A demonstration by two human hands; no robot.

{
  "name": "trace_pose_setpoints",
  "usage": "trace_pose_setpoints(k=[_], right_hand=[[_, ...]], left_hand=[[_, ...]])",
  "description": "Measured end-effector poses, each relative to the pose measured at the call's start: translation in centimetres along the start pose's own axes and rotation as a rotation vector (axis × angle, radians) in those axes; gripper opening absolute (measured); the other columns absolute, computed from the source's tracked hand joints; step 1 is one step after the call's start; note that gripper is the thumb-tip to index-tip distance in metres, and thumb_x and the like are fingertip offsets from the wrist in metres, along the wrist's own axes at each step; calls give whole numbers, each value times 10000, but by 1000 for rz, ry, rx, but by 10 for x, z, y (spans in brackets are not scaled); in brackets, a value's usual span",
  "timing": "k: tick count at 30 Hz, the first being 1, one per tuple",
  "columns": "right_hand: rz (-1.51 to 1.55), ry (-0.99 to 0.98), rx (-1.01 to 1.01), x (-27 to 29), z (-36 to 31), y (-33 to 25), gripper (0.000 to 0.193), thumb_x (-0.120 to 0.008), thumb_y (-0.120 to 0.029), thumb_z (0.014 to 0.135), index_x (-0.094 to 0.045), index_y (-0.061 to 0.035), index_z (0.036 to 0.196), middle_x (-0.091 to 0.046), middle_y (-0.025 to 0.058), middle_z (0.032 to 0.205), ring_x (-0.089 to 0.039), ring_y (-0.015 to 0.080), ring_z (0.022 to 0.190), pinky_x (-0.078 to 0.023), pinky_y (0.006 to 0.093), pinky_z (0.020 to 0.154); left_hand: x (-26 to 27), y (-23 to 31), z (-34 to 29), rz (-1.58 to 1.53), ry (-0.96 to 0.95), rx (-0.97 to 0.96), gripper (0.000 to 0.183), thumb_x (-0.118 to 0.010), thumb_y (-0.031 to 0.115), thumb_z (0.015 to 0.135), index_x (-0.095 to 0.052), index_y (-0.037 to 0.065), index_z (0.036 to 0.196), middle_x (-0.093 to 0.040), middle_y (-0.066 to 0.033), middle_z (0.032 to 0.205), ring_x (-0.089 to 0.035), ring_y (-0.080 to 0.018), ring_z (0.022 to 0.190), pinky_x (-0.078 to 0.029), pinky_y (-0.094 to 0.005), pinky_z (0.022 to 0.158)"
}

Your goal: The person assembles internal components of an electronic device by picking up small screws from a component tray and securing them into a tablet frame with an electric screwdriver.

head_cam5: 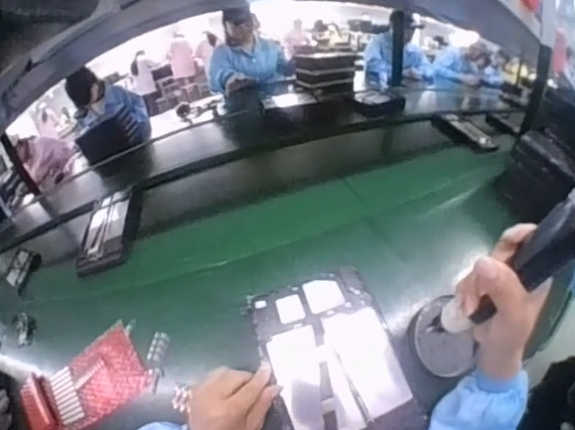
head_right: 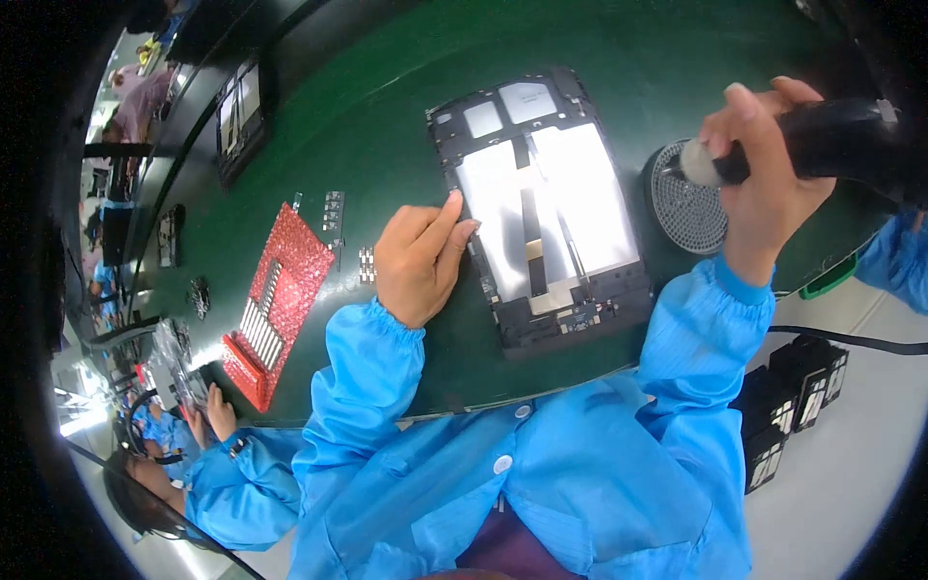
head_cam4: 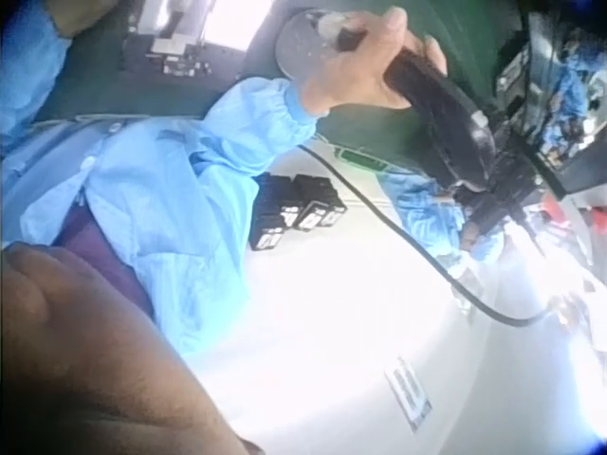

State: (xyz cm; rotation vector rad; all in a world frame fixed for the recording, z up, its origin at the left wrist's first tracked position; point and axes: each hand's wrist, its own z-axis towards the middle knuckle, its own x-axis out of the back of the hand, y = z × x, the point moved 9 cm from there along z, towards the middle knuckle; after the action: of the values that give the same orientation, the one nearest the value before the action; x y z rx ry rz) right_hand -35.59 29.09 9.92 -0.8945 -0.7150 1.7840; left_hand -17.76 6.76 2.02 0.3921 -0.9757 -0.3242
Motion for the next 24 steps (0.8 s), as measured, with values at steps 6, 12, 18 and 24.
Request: trace_pose_setpoints(k=[6,12,18,24], right_hand=[[184,-359,-27,-107,-12,-10,350,-717,-63,751,-537,-8,1047,-598,68,632,-581,141,511,-467,241,498],[118,-503,-123,-185,-23,17,330,-690,44,744,-493,28,1009,-589,67,632,-560,132,493,-455,253,479],[41,-506,-184,-192,-31,39,293,-727,-10,728,-537,21,949,-599,46,605,-566,105,484,-440,223,460],[63,-474,-174,-193,-27,54,284,-750,-49,716,-558,18,914,-603,38,590,-570,98,467,-431,207,441]], left_hand=[[-7,4,11,12,20,-65,252,-706,87,736,-660,20,974,-530,-75,646,-506,-234,562,-398,-339,500],[-8,3,13,93,48,-49,200,-666,216,772,-669,76,914,-507,-27,553,-535,-206,515,-415,-355,469],[-6,3,11,73,45,-28,201,-662,212,768,-665,73,913,-515,-34,551,-549,-202,525,-434,-352,476],[-9,-1,10,65,25,-13,204,-664,200,766,-660,66,919,-536,-38,559,-556,-198,529,-439,-346,480]])
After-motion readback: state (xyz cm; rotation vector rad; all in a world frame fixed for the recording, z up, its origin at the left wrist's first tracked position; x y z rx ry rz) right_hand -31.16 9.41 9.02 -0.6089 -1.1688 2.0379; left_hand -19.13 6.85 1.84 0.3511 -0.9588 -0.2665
